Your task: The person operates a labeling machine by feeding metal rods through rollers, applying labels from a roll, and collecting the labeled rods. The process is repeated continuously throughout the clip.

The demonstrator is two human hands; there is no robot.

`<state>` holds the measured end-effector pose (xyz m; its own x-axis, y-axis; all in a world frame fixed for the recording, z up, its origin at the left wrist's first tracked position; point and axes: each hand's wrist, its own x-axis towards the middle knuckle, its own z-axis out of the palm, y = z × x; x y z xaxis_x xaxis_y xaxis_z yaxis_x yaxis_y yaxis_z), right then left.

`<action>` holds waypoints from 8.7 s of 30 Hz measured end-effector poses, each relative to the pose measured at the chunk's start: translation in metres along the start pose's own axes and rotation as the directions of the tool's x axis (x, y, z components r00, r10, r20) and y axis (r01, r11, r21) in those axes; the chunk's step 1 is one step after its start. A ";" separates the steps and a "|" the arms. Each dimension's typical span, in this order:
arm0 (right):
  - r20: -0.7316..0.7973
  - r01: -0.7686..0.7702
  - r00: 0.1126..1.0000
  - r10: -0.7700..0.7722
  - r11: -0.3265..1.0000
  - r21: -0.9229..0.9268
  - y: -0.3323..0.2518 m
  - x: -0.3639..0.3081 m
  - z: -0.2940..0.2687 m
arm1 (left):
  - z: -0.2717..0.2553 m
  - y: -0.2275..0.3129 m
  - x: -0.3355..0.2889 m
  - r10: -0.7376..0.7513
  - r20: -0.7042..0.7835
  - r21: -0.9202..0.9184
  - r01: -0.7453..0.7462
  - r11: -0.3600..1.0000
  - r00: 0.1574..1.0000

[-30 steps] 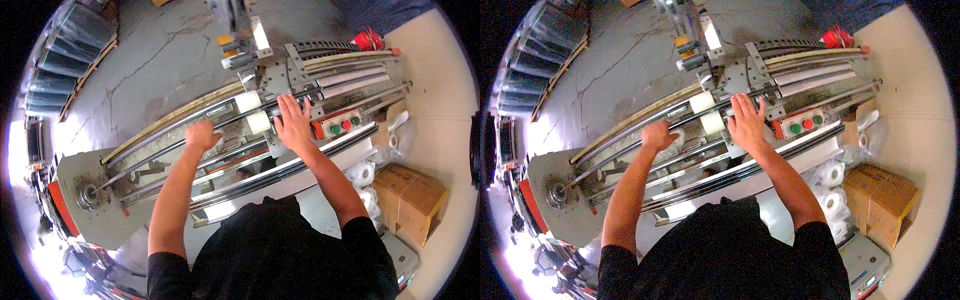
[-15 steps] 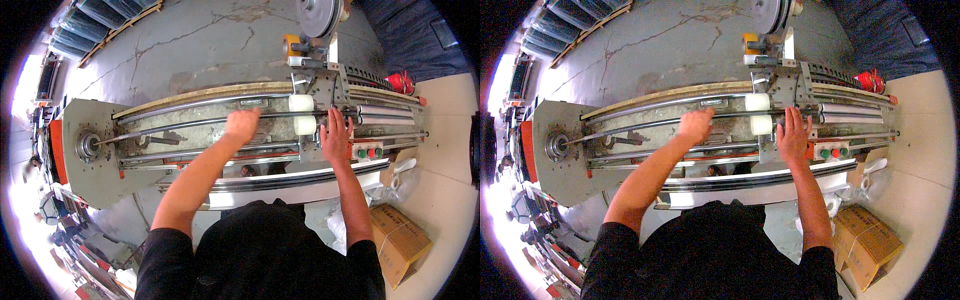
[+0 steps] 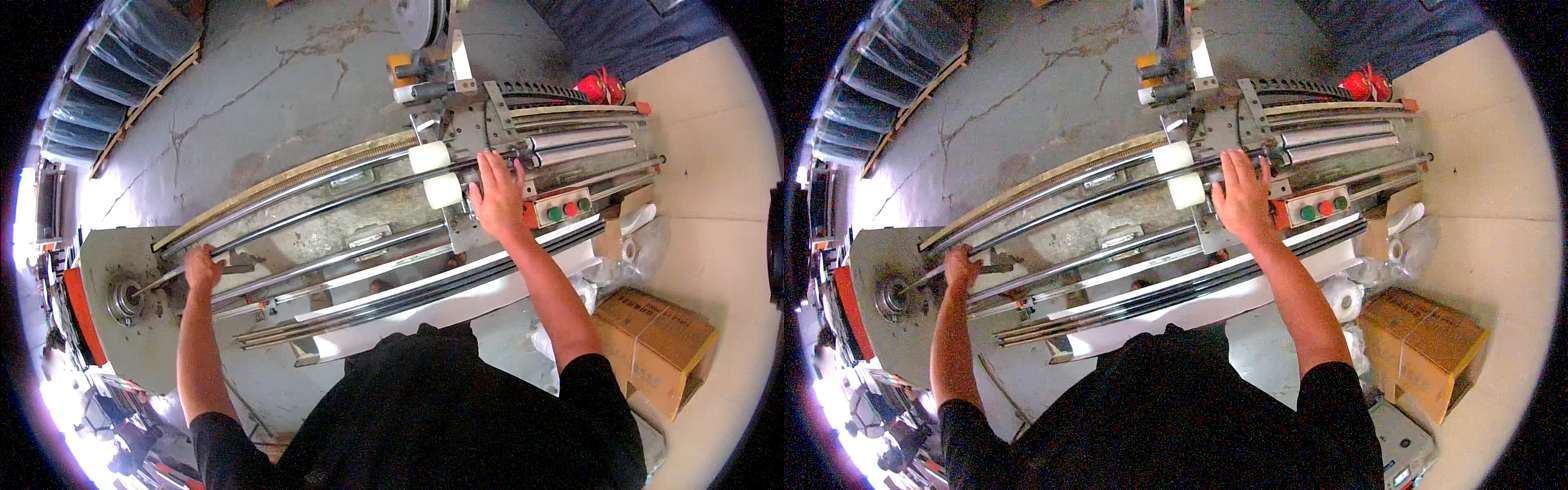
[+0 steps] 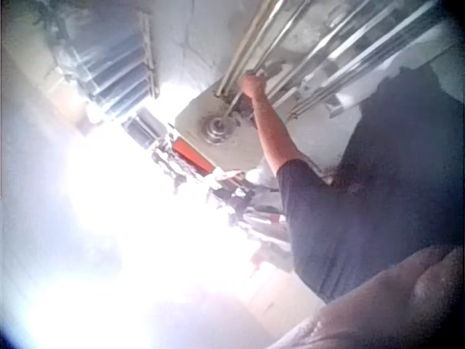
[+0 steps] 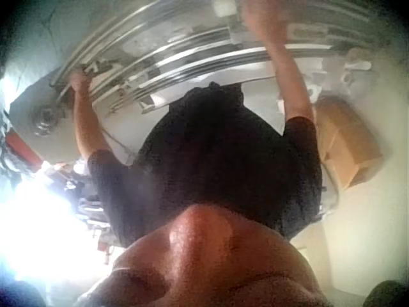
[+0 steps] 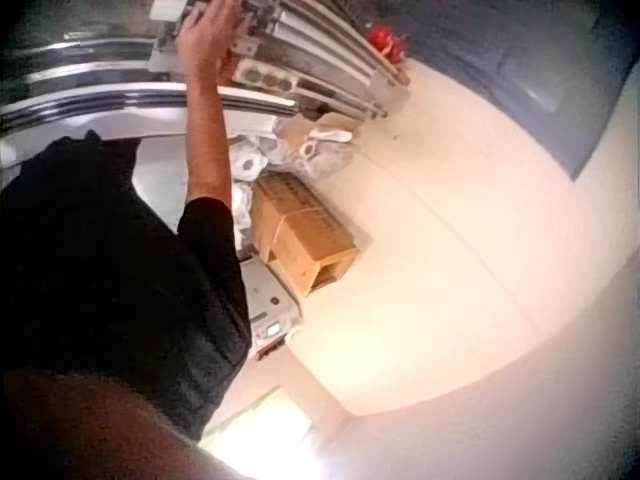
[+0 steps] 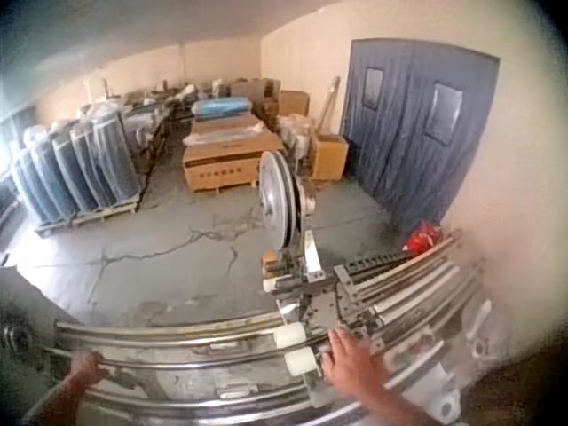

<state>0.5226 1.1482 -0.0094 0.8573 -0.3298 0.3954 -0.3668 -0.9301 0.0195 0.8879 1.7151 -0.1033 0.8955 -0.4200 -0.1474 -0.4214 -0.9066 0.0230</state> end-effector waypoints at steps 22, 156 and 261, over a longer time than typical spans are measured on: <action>0.045 0.013 0.999 -0.019 0.991 0.132 0.008 -0.004 -0.003 | -0.072 0.392 -0.005 0.283 0.185 -0.056 -0.277 0.959 0.941; 0.206 -0.451 0.819 0.535 0.378 0.808 0.000 -0.134 -0.022 | -0.085 0.461 0.043 0.592 0.412 -0.818 -0.004 0.575 0.692; 0.303 -0.525 0.849 0.432 0.749 0.404 0.033 -0.113 0.034 | -0.116 0.437 -0.017 0.573 -0.014 -0.638 -0.449 0.626 0.820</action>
<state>0.4260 1.1495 -0.0845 0.6793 -0.7309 0.0660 -0.5791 -0.5891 -0.5635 0.7054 1.3206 0.0239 0.4946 -0.8641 -0.0934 -0.5739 -0.4054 0.7116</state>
